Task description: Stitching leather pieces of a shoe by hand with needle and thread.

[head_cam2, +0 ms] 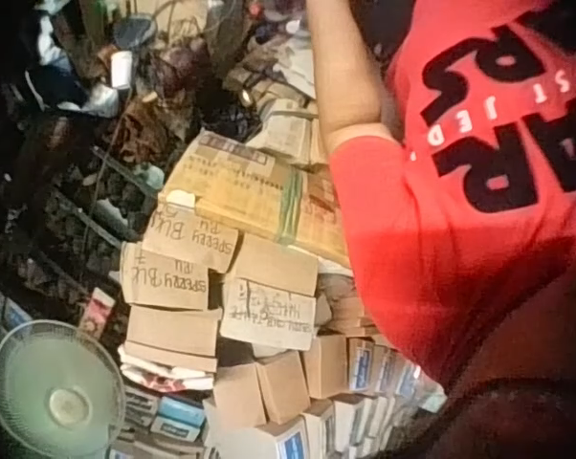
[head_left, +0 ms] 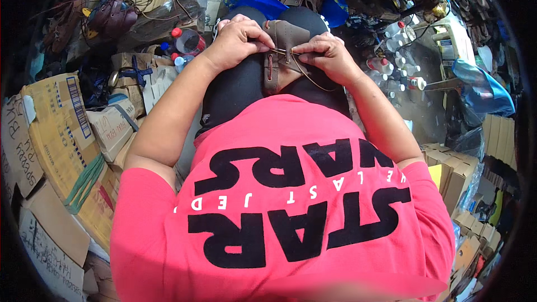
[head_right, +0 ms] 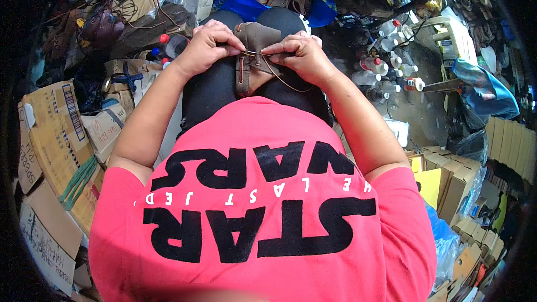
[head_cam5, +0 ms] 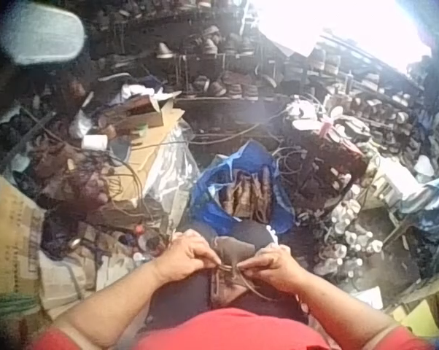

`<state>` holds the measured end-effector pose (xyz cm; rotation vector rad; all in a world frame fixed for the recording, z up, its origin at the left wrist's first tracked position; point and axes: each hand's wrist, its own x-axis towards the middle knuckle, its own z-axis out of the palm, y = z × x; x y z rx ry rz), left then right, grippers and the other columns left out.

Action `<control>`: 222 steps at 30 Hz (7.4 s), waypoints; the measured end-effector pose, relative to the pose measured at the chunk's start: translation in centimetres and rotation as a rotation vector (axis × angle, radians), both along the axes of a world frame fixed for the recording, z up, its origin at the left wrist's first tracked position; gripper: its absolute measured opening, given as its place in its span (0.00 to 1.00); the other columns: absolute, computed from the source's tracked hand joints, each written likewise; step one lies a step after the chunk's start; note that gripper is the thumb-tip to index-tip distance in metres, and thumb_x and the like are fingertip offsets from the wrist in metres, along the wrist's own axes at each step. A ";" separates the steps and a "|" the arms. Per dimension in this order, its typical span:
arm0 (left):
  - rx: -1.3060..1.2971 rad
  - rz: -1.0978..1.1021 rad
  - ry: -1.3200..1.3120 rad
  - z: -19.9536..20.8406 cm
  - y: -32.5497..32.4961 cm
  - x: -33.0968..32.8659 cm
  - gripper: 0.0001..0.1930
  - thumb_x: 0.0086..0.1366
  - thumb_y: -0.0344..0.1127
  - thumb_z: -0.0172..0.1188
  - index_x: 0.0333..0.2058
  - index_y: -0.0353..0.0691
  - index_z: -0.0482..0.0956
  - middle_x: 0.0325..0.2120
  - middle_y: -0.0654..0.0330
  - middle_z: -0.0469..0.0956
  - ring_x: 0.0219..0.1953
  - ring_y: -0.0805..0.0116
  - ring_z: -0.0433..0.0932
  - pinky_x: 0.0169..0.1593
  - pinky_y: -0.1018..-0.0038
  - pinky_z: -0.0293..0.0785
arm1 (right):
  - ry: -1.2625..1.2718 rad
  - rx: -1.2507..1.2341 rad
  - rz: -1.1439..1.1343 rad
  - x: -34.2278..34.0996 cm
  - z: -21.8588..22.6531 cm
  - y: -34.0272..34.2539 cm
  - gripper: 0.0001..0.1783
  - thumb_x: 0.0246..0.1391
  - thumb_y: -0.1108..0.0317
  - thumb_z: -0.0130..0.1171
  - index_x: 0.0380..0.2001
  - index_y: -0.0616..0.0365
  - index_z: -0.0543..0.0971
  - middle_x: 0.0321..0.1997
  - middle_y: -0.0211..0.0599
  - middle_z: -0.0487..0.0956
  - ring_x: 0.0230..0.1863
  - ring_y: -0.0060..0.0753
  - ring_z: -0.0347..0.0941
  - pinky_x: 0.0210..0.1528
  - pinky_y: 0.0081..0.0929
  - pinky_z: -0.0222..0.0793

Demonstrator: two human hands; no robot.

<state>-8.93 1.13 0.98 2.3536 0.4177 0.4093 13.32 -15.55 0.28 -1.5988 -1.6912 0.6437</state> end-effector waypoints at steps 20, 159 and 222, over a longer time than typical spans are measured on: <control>0.009 0.197 0.028 0.8 -4.0 0.0 0.06 0.51 0.40 0.70 0.29 0.52 0.84 0.24 0.72 0.81 0.40 0.71 0.75 0.54 0.64 0.55 | -0.064 -0.019 -0.117 -1.5 -0.1 -0.8 0.12 0.46 0.62 0.72 0.37 0.41 0.88 0.29 0.24 0.82 0.38 0.26 0.71 0.49 0.32 0.61; 0.060 0.006 -0.108 0.2 0.1 0.4 0.07 0.53 0.33 0.68 0.32 0.54 0.89 0.26 0.68 0.80 0.41 0.66 0.75 0.51 0.66 0.68 | 0.054 -0.070 -0.007 0.2 1.1 1.0 0.15 0.49 0.73 0.69 0.42 0.50 0.87 0.29 0.26 0.79 0.35 0.22 0.71 0.43 0.22 0.69; -0.061 -0.352 0.506 5.2 4.8 4.6 0.33 0.56 0.42 0.69 0.61 0.47 0.72 0.53 0.47 0.77 0.53 0.52 0.77 0.56 0.65 0.71 | -0.423 -0.704 0.486 3.5 7.9 9.6 0.30 0.53 0.53 0.66 0.57 0.55 0.77 0.51 0.44 0.82 0.51 0.35 0.79 0.54 0.31 0.70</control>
